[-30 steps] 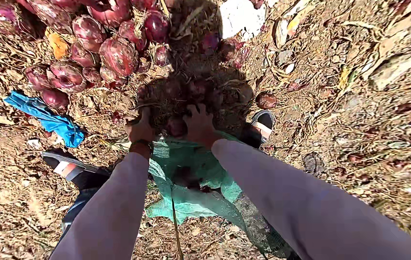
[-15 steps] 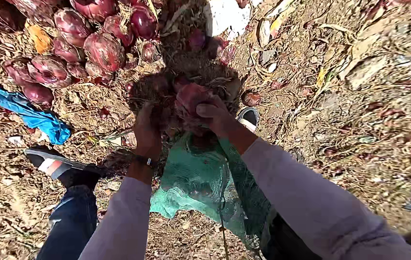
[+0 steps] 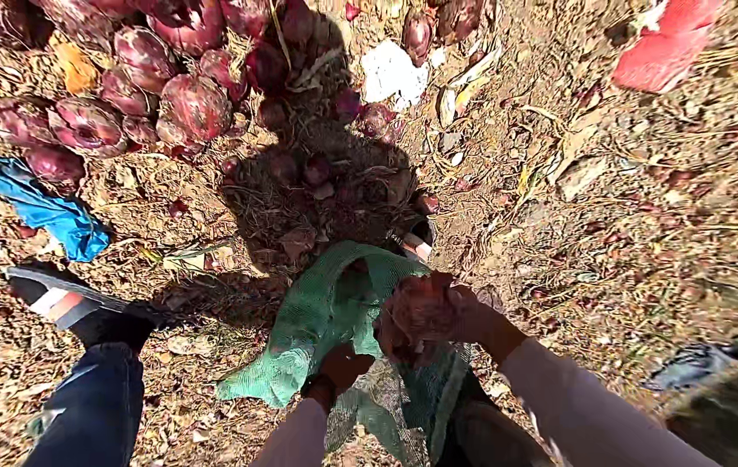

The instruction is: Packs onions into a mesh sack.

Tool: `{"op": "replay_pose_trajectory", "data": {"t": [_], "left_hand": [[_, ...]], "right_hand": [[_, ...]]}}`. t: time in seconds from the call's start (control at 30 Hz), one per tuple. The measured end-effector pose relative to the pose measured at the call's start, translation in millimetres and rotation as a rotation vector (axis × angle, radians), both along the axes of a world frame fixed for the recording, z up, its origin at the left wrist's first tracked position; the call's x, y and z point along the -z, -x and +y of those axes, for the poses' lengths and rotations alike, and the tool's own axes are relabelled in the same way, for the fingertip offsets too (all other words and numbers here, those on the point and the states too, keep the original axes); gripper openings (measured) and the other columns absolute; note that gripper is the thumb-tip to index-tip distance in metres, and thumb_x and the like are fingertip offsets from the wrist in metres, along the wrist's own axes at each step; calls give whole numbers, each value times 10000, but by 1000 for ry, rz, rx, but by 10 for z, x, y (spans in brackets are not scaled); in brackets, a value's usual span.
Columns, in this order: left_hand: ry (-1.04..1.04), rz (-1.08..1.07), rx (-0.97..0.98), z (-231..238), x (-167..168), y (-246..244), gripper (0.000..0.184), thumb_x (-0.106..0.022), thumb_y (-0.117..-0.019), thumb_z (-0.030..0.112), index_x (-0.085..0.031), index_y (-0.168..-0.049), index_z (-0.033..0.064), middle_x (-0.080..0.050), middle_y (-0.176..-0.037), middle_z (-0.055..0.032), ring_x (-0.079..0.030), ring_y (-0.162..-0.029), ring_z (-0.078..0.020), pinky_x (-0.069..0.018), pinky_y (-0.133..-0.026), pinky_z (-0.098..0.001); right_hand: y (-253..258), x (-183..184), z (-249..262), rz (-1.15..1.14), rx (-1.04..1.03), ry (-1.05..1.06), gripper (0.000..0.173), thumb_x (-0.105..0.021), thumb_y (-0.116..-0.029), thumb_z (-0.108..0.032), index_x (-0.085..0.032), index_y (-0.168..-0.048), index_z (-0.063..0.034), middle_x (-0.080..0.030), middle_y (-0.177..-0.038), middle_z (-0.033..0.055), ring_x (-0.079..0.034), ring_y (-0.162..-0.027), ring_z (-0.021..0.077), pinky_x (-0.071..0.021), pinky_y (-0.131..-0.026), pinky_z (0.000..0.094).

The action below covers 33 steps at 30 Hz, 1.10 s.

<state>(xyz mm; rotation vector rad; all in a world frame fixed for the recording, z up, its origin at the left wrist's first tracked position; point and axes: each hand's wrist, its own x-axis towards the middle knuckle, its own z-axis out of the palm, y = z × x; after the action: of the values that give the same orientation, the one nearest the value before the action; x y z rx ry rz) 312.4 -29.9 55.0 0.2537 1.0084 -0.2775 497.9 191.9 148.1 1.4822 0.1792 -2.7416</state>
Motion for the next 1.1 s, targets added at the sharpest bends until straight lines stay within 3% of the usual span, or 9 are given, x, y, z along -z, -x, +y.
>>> {"op": "replay_pose_trajectory", "data": {"t": [0.1, 0.2, 0.33, 0.43, 0.53, 0.63, 0.7, 0.8, 1.1], "left_hand": [[-211, 255, 221, 592, 176, 925, 763, -726, -901, 527, -551, -1407, -16, -653, -1302, -236, -628, -1241, -357, -474, -1093, -557], [-370, 508, 284, 1225, 358, 1703, 854, -760, -887, 550, -484, -1471, -8, -632, -1326, -274, -621, -1242, -413, -477, -1074, -605], [-430, 563, 437, 1573, 558, 2276, 888, -775, -878, 545, -446, -1517, 26, -607, -1381, -263, -587, -1294, -424, -445, -1101, -616], [-432, 564, 465, 1594, 703, 2253, 953, -813, -850, 523, -395, -1550, 28, -554, -1462, -240, -536, -1368, -379, -413, -1155, -565], [-431, 570, 502, 1763, 768, 2160, 902, -803, -853, 543, -457, -1508, 28, -576, -1436, -234, -550, -1353, -371, -426, -1144, -554], [-411, 600, 535, 1750, 823, 2116, 863, -800, -847, 560, -514, -1457, 21, -630, -1342, -256, -602, -1267, -420, -468, -1075, -609], [-405, 628, 562, 1743, 881, 2087, 822, -800, -850, 552, -544, -1416, 13, -656, -1288, -257, -632, -1214, -423, -492, -1037, -612], [-370, 624, 569, 1796, 874, 2002, 838, -802, -855, 532, -516, -1441, 5, -645, -1308, -256, -624, -1233, -412, -489, -1055, -585], [-399, 589, 565, 1879, 840, 2107, 738, -797, -872, 499, -585, -1352, -19, -657, -1277, -259, -632, -1211, -419, -484, -1040, -614]], "right_hand": [[536, 412, -192, -9, -715, -87, 512, -730, -897, -521, -687, -1181, -98, -720, -1097, 79, -688, -1023, 190, -568, -932, 442], [678, 860, -120, -271, -1226, -463, 556, -820, -844, -435, -697, -1257, -84, -654, -1291, 157, -619, -1198, 351, -501, -988, 660], [1107, 1168, 679, -758, -732, -1093, 295, -779, -896, -328, -737, -1055, -83, -739, -995, 120, -726, -866, 270, -612, -772, 488], [1179, 1854, 970, -1092, -906, -967, 614, -802, -841, -379, -613, -1371, -133, -536, -1442, 182, -507, -1322, 442, -533, -932, 625], [1083, 2366, 1001, -1078, -933, -897, 657, -874, -770, -389, -644, -1345, -170, -494, -1483, 199, -434, -1370, 491, -501, -996, 641], [1248, 2091, 1015, -1115, -869, -864, 591, -808, -743, -497, -660, -1202, -155, -606, -1322, 131, -550, -1254, 395, -549, -877, 591], [1488, 1921, 1131, -1134, -898, -794, 798, -782, -706, -623, -549, -1321, -172, -677, -1163, 133, -682, -1030, 365, -573, -716, 581], [1676, 2023, 1162, -1030, -1091, -768, 955, -807, -746, -504, -376, -1563, -264, -654, -1248, 226, -672, -1037, 461, -557, -715, 651], [1886, 1803, 956, -664, -1061, -1214, 845, -872, -683, -576, -560, -1441, -372, -256, -1691, 81, -638, -1149, 398, -588, -775, 604]]}}
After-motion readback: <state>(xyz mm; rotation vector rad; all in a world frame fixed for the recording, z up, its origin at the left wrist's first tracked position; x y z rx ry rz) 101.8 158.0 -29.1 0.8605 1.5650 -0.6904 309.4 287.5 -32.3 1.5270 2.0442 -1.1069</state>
